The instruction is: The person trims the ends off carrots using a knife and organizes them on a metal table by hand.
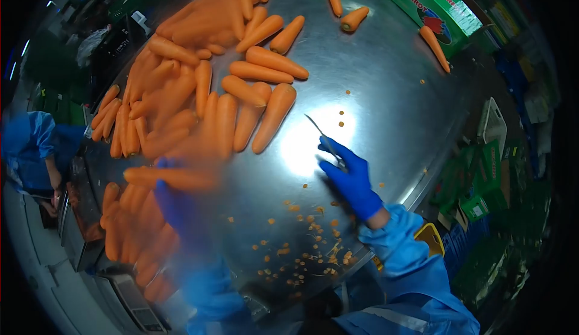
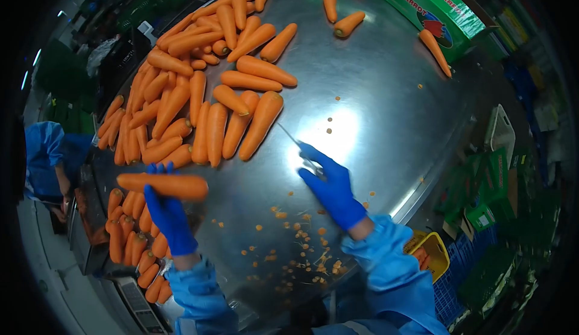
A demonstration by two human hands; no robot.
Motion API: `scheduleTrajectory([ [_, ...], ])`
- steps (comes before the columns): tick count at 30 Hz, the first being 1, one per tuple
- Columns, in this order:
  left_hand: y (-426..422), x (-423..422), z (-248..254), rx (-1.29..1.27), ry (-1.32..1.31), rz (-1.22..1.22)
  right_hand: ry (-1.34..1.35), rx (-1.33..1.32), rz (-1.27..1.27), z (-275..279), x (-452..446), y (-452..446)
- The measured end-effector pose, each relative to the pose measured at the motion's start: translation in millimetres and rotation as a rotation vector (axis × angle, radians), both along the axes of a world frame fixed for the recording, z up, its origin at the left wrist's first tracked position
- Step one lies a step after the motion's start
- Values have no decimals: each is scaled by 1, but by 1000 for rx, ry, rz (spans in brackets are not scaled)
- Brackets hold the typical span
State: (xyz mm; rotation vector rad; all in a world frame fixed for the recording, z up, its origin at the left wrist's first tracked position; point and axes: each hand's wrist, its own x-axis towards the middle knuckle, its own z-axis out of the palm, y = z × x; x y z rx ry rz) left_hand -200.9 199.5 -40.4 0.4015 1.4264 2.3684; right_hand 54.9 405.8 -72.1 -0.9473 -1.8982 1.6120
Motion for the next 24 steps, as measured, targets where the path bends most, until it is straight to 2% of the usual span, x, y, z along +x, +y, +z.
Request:
scheduleTrajectory([
  [2, -33, 13, -11, 8, -180, -14, 83, -86, -35, 13, -63, 3],
  [4, -63, 24, -27, 8, -314, -96, 57, 191, -48, -7, -111, 14],
  [5, -72, 33, -28, -10, -344, -115, -87, 217, -36, -4, -134, 19],
  [8, -76, 56, -29, -37, -410, -176, -56, 327, -73, -19, -179, 30],
  [10, -76, 62, -28, -20, -421, -216, -42, 298, -113, -19, -191, 38],
  [12, -75, 61, -19, -89, -411, -212, -76, 331, -119, -14, -183, 43],
  [14, -73, 58, -14, -126, -389, -235, 91, 221, -135, 8, -156, 34],
  [15, -75, 53, -12, -137, -371, -262, 102, 57, -104, 40, -136, 25],
  [16, -77, 50, -9, -148, -352, -288, 152, 158, -91, 53, -118, 21],
  [17, -76, 48, -7, -156, -384, -333, 102, 189, -99, 80, -100, 9],
  [18, -75, 46, -3, -165, -412, -385, -113, 206, -81, 107, -80, -4],
  [19, -74, 46, 0, -174, -435, -445, -153, 200, 0, 124, -62, -14],
  [20, -75, 50, 3, -196, -398, -470, -194, 195, 75, 134, -47, -24],
  [22, -76, 66, 6, -239, -328, -537, -91, 106, 230, 138, -26, -53],
  [23, -76, 77, 8, -280, -268, -578, 7, 50, 266, 128, -19, -69],
  [24, -79, 91, 10, -324, -209, -621, -48, 30, 322, 119, -10, -82],
])
